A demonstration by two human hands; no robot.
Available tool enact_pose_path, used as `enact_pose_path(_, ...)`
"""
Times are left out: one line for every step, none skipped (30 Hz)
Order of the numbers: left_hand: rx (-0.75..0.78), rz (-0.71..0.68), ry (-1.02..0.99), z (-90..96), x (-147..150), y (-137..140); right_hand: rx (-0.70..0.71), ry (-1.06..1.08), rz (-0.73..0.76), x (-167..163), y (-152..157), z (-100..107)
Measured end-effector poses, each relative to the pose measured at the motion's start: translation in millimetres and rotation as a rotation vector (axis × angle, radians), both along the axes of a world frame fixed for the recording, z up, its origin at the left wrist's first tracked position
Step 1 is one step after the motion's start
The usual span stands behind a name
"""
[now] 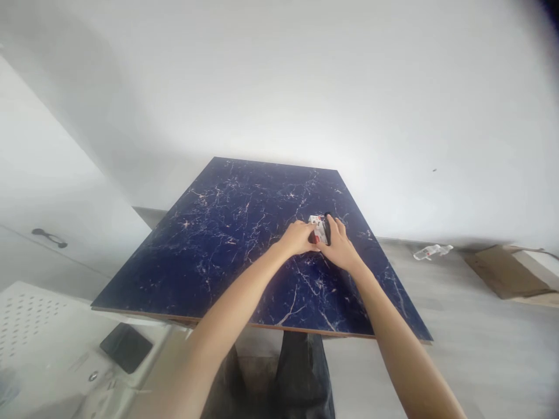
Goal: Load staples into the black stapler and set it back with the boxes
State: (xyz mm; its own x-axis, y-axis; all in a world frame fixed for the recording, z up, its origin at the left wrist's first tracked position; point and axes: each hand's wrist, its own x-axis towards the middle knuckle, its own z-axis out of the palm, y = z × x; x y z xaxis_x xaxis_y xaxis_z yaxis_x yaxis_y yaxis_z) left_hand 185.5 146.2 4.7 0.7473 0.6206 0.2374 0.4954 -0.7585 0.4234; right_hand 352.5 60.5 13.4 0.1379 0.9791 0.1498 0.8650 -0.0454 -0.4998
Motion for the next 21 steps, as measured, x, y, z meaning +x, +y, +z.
enact_pose_path(0.001,0.011,-0.002,-1.4,14,-2,0.009,0.007,-0.033,12,0,-4)
enact_pose_path(0.007,0.025,-0.005,-2.8,27,-4,0.023,0.016,-0.062,24,0,-8)
enact_pose_path(0.015,0.039,-0.006,-4.3,40,-6,0.041,0.024,-0.086,36,0,-12)
enact_pose_path(0.022,0.052,-0.003,-5.6,53,-8,0.063,0.032,-0.113,48,1,-17)
enact_pose_path(0.027,0.061,0.002,-6.7,64,-10,0.084,0.039,-0.141,59,1,-21)
enact_pose_path(0.029,0.068,0.009,-7.5,75,-12,0.102,0.047,-0.166,69,2,-26)
enact_pose_path(0.027,0.075,0.015,-8.1,84,-14,0.119,0.052,-0.186,79,3,-29)
enact_pose_path(0.022,0.079,0.02,-8.3,94,-16,0.133,0.057,-0.202,87,3,-32)
enact_pose_path(0.014,0.082,0.025,-8.4,102,-17,0.145,0.06,-0.213,95,4,-35)
enact_pose_path(0.007,0.085,0.028,-8.3,110,-18,0.153,0.062,-0.221,101,5,-36)
enact_pose_path(0.001,0.087,0.03,-8.1,117,-19,0.158,0.064,-0.23,107,6,-37)
enact_pose_path(-0.002,0.089,0.032,-7.7,123,-20,0.159,0.066,-0.24,112,6,-38)
enact_pose_path(-0.002,0.09,0.035,-7.4,128,-21,0.157,0.069,-0.248,116,6,-38)
enact_pose_path(0.001,0.09,0.037,-6.9,131,-23,0.153,0.073,-0.255,119,5,-37)
enact_pose_path(0.006,0.088,0.039,-6.5,132,-24,0.152,0.076,-0.258,120,4,-36)
enact_pose_path(0.015,0.082,0.042,-6.0,130,-25,0.163,0.073,-0.261,119,2,-35)
enact_pose_path(0.03,0.072,0.042,-5.5,125,-26,0.192,0.059,-0.267,116,0,-32)
enact_pose_path(0.048,0.061,0.039,-4.9,116,-26,0.242,0.031,-0.281,111,-3,-29)
enact_pose_path(0.07,0.052,0.036,-4.2,104,-25,0.309,-0.008,-0.302,104,-5,-25)
enact_pose_path(0.094,0.05,0.032,-3.3,87,-24,0.386,-0.055,-0.323,94,-7,-20)
enact_pose_path(0.114,0.059,0.033,-2.4,67,-23,0.459,-0.099,-0.345,81,-9,-16)
